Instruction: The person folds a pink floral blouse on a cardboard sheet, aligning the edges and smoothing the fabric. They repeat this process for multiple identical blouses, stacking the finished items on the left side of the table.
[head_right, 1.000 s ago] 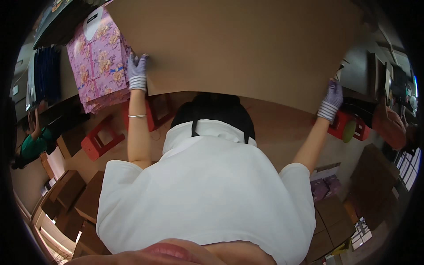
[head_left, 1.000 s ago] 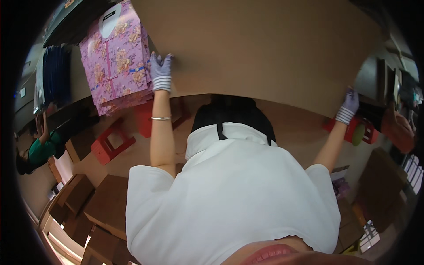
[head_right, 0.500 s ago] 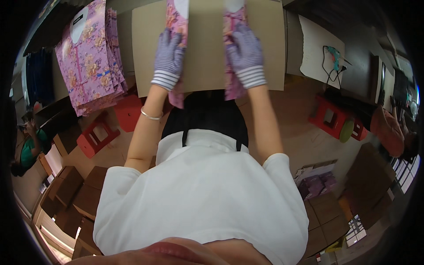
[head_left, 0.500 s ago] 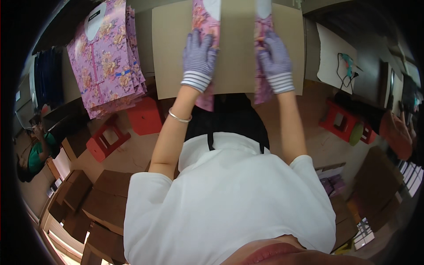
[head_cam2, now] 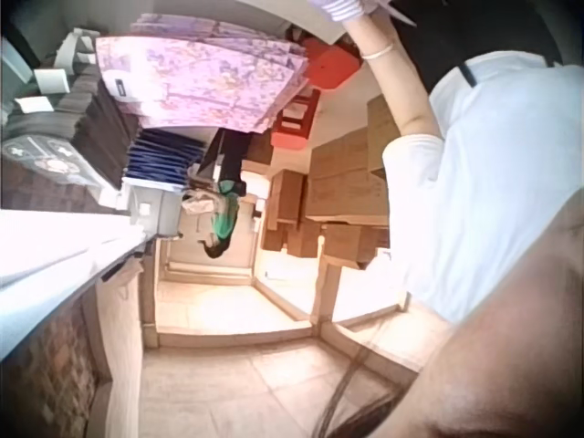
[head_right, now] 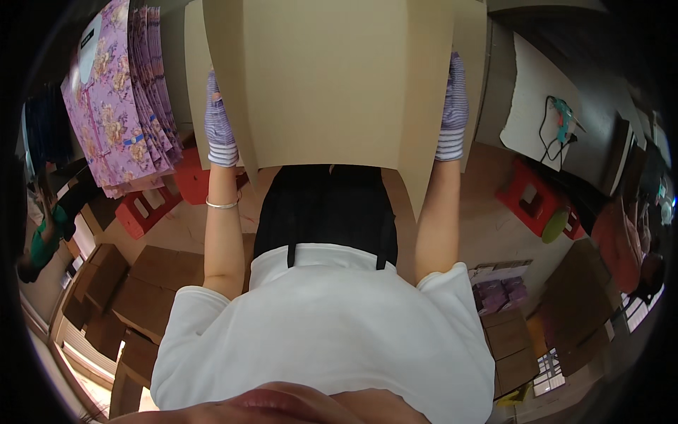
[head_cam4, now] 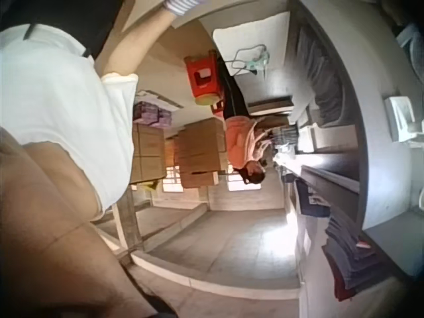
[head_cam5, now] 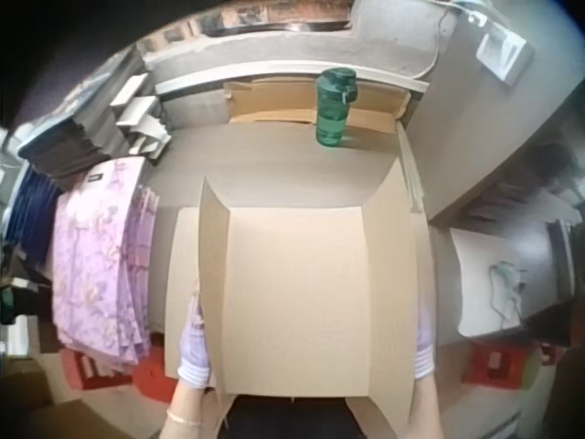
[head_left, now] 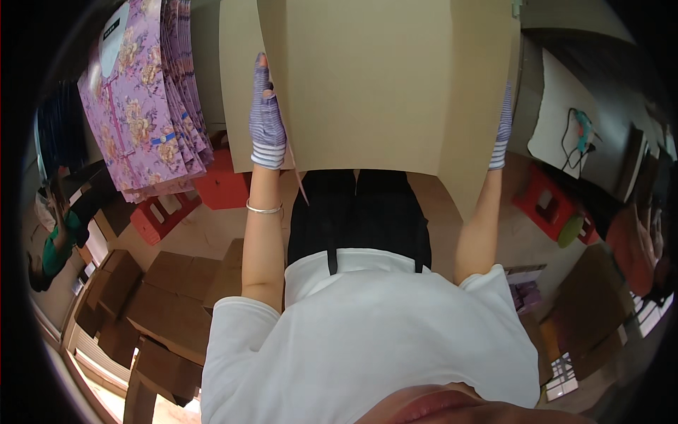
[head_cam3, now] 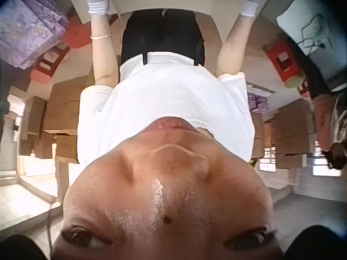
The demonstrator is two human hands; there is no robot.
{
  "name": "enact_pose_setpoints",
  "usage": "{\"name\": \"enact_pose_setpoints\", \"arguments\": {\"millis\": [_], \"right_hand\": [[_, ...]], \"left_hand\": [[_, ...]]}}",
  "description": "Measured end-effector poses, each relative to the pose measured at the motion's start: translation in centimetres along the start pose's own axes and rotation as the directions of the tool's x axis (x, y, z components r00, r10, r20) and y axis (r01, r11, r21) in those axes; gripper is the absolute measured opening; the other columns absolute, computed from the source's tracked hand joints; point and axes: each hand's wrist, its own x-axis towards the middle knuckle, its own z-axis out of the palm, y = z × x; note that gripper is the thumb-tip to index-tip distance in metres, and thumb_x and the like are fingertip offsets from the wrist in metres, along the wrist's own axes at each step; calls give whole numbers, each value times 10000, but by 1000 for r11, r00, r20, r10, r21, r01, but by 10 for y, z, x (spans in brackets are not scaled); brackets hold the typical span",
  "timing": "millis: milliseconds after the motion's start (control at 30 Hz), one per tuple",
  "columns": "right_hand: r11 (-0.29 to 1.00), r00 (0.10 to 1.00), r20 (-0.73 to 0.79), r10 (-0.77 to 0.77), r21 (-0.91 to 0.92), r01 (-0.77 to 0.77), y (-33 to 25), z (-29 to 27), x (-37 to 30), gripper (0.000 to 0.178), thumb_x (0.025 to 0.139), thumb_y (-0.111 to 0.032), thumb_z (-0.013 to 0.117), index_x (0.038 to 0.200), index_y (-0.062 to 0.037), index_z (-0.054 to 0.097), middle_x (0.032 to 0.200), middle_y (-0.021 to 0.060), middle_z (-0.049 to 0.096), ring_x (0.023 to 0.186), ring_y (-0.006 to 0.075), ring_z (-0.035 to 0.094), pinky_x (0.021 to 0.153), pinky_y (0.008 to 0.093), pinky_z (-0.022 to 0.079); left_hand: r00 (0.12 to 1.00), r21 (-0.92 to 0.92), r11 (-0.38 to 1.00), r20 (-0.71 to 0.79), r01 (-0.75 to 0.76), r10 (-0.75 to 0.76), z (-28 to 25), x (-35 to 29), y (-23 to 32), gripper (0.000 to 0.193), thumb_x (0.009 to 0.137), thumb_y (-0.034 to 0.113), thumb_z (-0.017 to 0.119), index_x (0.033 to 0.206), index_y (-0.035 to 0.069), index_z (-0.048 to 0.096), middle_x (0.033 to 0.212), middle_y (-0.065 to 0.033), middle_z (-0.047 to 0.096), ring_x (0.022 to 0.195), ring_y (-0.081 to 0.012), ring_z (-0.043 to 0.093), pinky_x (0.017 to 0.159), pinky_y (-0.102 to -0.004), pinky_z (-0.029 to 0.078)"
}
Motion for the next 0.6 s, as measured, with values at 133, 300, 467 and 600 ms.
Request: {"name": "enact_pose_setpoints", "arguments": {"millis": [133, 300, 467, 600], "right_hand": [[991, 958, 257, -124, -22, 134, 5, 55, 0, 420, 912, -176, 580, 1316, -74, 534, 1441, 162, 462, 1286, 305, 484, 1052, 370, 406], [700, 919, 372, -131, -622, 352, 25, 94, -19, 476, 849, -337, 641, 1258, -100, 593, 1454, 153, 448, 1289, 393, 451, 1080, 452, 351], [601, 810, 183, 557, 584, -545, 58, 22, -4, 531, 950, -368, 534, 1342, -11, 523, 1406, 189, 499, 1275, 316, 498, 1093, 422, 354], [821, 845, 331, 420, 259, -509, 26, -74, 7, 740, 957, -552, 482, 1425, 17, 411, 1418, 178, 479, 1302, 293, 463, 1114, 394, 319]], "left_hand": [[924, 817, 450, 245, -360, 293, 33, 5, -26, 633, 927, 361, 520, 1471, 72, 376, 1573, -199, 224, 1441, -446, 188, 1154, -553, 207], [966, 975, 10, 220, -223, 134, 82, 7, -17, 638, 859, 342, 594, 1417, 70, 447, 1560, -200, 263, 1409, -507, 203, 1102, -645, 198], [999, 117, 993, -41, -14, 19, 4, 4, -10, 607, 950, 370, 522, 1466, 79, 389, 1544, -141, 324, 1393, -346, 323, 1152, -458, 252], [999, -44, 998, -11, -34, 34, -26, -5, 47, 628, 982, 289, 557, 1486, 3, 315, 1497, -112, 402, 1333, -229, 431, 1102, -346, 354]]}}
